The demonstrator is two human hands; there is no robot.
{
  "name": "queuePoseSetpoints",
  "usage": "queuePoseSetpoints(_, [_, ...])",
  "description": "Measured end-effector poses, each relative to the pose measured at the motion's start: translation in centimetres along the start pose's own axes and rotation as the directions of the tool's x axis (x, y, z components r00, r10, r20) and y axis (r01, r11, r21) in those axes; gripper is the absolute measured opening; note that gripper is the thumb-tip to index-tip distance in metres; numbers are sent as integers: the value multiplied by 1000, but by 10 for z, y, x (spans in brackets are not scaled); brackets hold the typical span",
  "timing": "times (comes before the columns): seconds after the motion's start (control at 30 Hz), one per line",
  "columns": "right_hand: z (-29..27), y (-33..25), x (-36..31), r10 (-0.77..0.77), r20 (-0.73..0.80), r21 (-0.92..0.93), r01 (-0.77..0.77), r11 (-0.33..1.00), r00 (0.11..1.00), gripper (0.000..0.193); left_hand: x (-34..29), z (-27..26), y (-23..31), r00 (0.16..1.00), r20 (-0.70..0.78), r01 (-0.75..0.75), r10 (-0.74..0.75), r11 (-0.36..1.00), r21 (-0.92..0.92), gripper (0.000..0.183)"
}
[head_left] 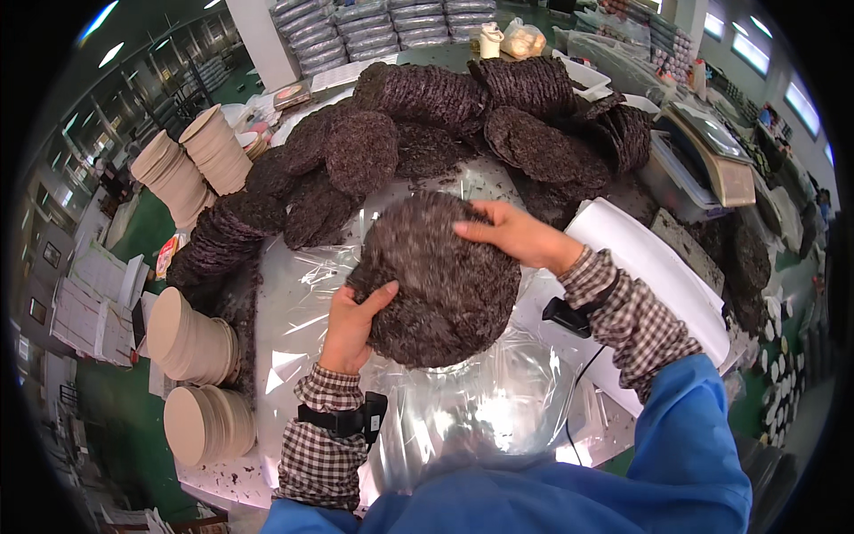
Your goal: The person repeatedly picks up dark compressed tea cakes, places them into a metal ring mold on a plastic sheet, and wraps each cake with a white paper label. The person then removes the wrapped cake from the mold and sets it aside, repeating the process for multiple units.
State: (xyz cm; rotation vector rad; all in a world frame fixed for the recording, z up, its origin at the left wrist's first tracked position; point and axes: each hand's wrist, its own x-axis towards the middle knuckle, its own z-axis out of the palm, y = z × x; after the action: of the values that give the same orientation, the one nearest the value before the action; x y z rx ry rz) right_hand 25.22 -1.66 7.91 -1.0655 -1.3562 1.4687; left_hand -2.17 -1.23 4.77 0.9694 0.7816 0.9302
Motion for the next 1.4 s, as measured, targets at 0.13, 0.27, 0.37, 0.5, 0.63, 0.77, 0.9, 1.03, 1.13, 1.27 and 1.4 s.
queuePoseSetpoints(0.13, [1, 23, -6, -69, 65, -283, 85, 955, 995, 34, 1, -4, 7, 999, -15, 25, -28, 983, -184, 47])
queuePoseSetpoints(0.27, [11, 27, -7, 95, -128, -2, -96, 995, 987, 68, 20, -6, -4, 986, -49, -135, 161, 931, 339, 45])
queuePoseSetpoints(0.37, [18, 58, -18, 76, -339, -289, -180, 940, 938, 102, 24, -9, -17, 974, -148, -103, 174, 911, 399, 42])
queuePoseSetpoints(0.5, [35, 95, -34, -323, -290, -532, 129, 837, 901, 70, 16, -9, -31, 659, 173, -182, 732, -67, 981, 32])
queuePoseSetpoints(0.63, [43, 103, -28, -360, -270, -698, 76, 712, 893, 45, 16, 8, -34, 760, 494, -631, 422, 295, 718, 20])
queuePoseSetpoints(0.77, [55, 107, -27, -343, -247, -749, 46, 661, 906, 44, 30, 3, -80, 818, 523, -555, 240, 89, 827, 12])
queuePoseSetpoints(0.9, [58, 109, -29, -356, -231, -783, 44, 620, 905, 48, 30, -1, -83, 796, 599, -594, 86, -78, 801, 19])
queuePoseSetpoints(1.03, [59, 107, -31, -369, -222, -818, 34, 575, 902, 49, 32, 1, -89, 782, 612, -586, 120, -197, 786, 27])
queuePoseSetpoints(1.13, [60, 101, -29, -366, -233, -856, -12, 516, 901, 48, 34, 5, -100, 789, 587, -527, 181, -291, 798, 37])
queuePoseSetpoints(1.27, [57, 97, -28, -308, -209, -917, -76, 392, 928, 45, 33, 15, -90, 845, 527, -485, 87, -292, 825, 42])
queuePoseSetpoints(1.4, [52, 51, -41, -422, 468, -874, 478, -87, 777, 35, 33, 8, -87, 789, 577, -529, 212, -243, 813, 36])
